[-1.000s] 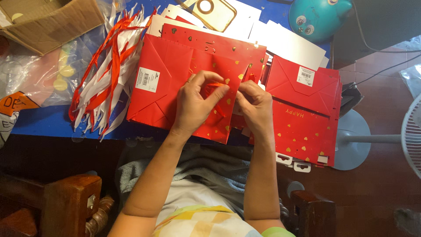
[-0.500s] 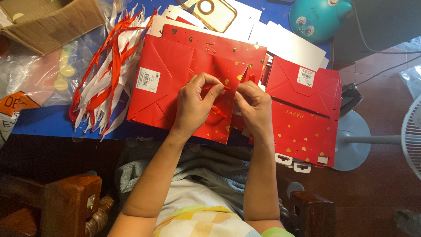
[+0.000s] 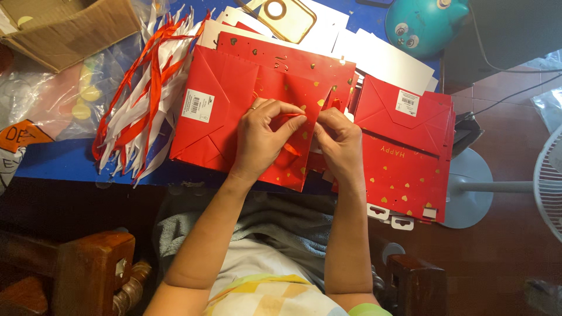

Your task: The person ties red ribbons through the handles of red Valentine's Day gift bags. They thread the ribbon through the handle, pull it taut, and tie a knot to secure it. The person repeats this process for multiple bags.

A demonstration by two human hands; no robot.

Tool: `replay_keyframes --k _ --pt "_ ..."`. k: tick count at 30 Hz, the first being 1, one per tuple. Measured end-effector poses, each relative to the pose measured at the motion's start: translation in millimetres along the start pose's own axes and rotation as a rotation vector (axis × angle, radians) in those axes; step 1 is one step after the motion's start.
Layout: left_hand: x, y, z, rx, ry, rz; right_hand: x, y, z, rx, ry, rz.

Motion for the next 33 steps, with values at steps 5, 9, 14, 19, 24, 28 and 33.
replay_keyframes --k 5,9,14,19,24,28,33 --pt "14 -2 0 -0.026 -0.079 -0.101 6 -1 0 0.008 -0.038 -0.094" --pt "22 -2 4 -0.003 -0.252 -0.191 5 -1 -1 0.008 -0.034 -0.101" --pt "17 -1 3 -0.01 -0.232 -0.207 -6 -2 -1 0.003 0.051 0.042" --pt "-1 0 2 -0.001 0.025 -0.037 -4 -1 -1 0.016 0.003 0.022" --pt "5 0 5 -0.014 0.024 -0.045 -3 -1 -2 0.016 0.014 0.054" --pt "12 -2 5 -0.019 0.001 -0.073 -1 0 -2 0.01 0.0 0.096" --pt "15 -3 3 -0.002 -0.044 -0.084 20 2 -1 0.023 -0.243 -0.034"
Point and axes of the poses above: each hand's wrist, its own y-axis towards the middle knuckle, its own z-axis out of the palm, x = y × z, the point moved 8 cm from there along y, towards the middle knuckle, and after that the axes turned 2 degrees about x, right-handed, at the moved point
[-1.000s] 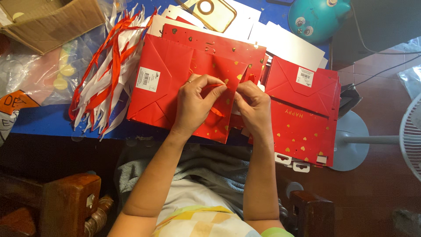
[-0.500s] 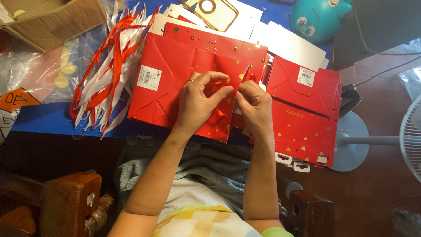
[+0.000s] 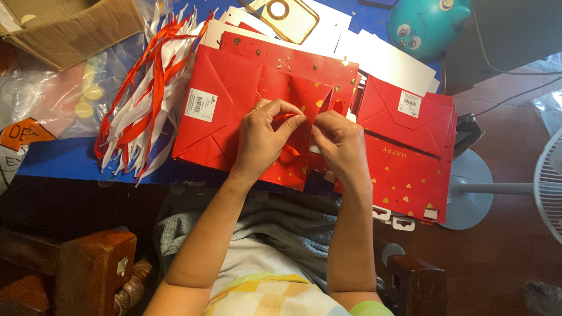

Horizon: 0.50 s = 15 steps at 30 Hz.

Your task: The person ties red ribbons through the handles of red Valentine's Day gift bags. They thread the ribbon through the handle, pull it taut, and tie a knot to secure it. The person repeats this process for multiple bags.

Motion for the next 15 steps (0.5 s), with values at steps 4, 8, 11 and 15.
replay_keyframes --k 4,8,11,15 --pt "2 1 0 0.023 -0.019 -0.026 5 0 -2 0.048 -0.049 0.027" --pt "2 1 -1 0.027 -0.023 -0.015 14 -2 -2 0.094 -0.081 -0.022" --pt "4 1 -1 0.034 -0.036 -0.026 8 -3 1 0.136 -0.015 0.07" --pt "4 1 -1 0.03 -0.045 -0.035 1 -3 -1 0.083 -0.097 0.11"
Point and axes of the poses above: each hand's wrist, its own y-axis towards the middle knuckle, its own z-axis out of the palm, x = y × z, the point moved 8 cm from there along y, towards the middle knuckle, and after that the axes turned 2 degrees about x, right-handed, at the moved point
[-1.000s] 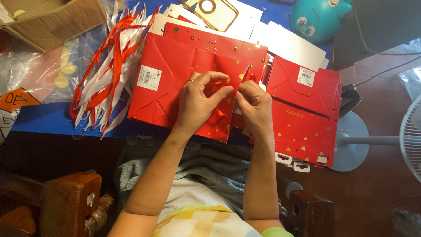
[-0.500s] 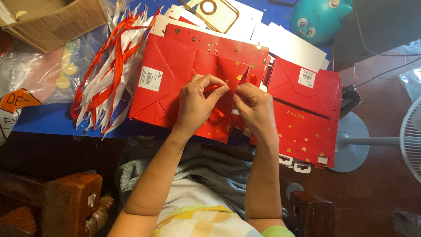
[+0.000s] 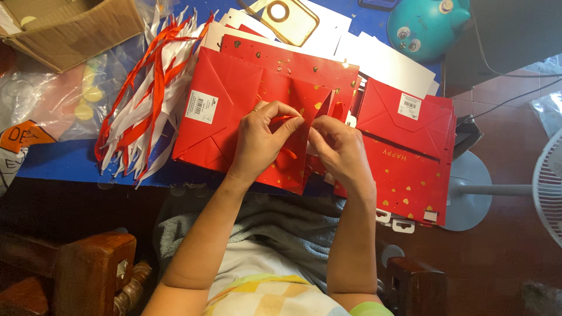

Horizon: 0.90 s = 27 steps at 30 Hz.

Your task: The person ties red ribbons through the handles of red Valentine's Day gift bags. They thread the ribbon through the handle, pull it taut, and tie a knot to secure it. The person repeats this process for multiple bags.

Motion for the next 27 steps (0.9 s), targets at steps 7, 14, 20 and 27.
replay_keyframes --k 7,14,20,27 --pt "-1 -1 0 -0.016 0.025 0.019 -13 -2 2 -0.015 0.19 -0.019" --pt "12 -1 2 0.019 -0.154 -0.158 -25 -1 3 -0.037 0.245 0.126" --pt "-9 0 -1 -0.01 -0.049 0.012 -7 -2 0 -0.097 0.202 -0.074" --pt "-12 -2 2 -0.061 0.118 0.064 -12 -2 2 -0.112 0.217 -0.01"
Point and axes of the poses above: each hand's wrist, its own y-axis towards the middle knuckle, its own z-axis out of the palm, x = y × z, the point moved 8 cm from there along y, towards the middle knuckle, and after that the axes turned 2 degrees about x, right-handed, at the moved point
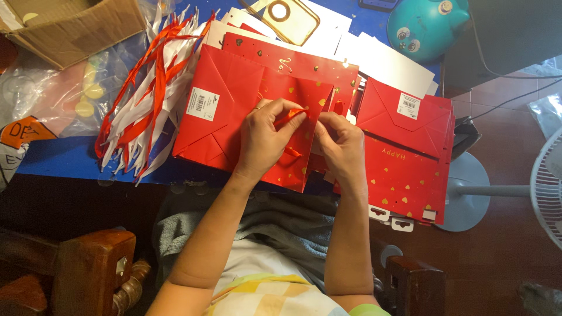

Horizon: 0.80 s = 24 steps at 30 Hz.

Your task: The person ties red ribbons through the handles of red Valentine's Day gift bags. They thread the ribbon through the handle, pull it taut, and tie a knot to secure it. The person repeats this process for multiple bags.

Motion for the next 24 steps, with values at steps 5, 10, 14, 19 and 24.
replay_keyframes --k 5,10,14,19,24 --pt "18 -2 5 0.03 -0.13 -0.112 -6 0 2 -0.013 0.059 0.076" --pt "26 -1 8 0.074 -0.327 -0.193 -6 -1 2 -0.021 0.077 0.05" --pt "18 0 5 0.072 -0.286 -0.184 -7 -2 1 -0.022 0.083 0.042" --pt "0 1 1 0.05 0.008 -0.078 -8 -2 1 -0.018 0.095 0.053" --pt "4 2 -1 0.01 0.055 -0.114 -10 -2 3 -0.011 0.137 0.059"
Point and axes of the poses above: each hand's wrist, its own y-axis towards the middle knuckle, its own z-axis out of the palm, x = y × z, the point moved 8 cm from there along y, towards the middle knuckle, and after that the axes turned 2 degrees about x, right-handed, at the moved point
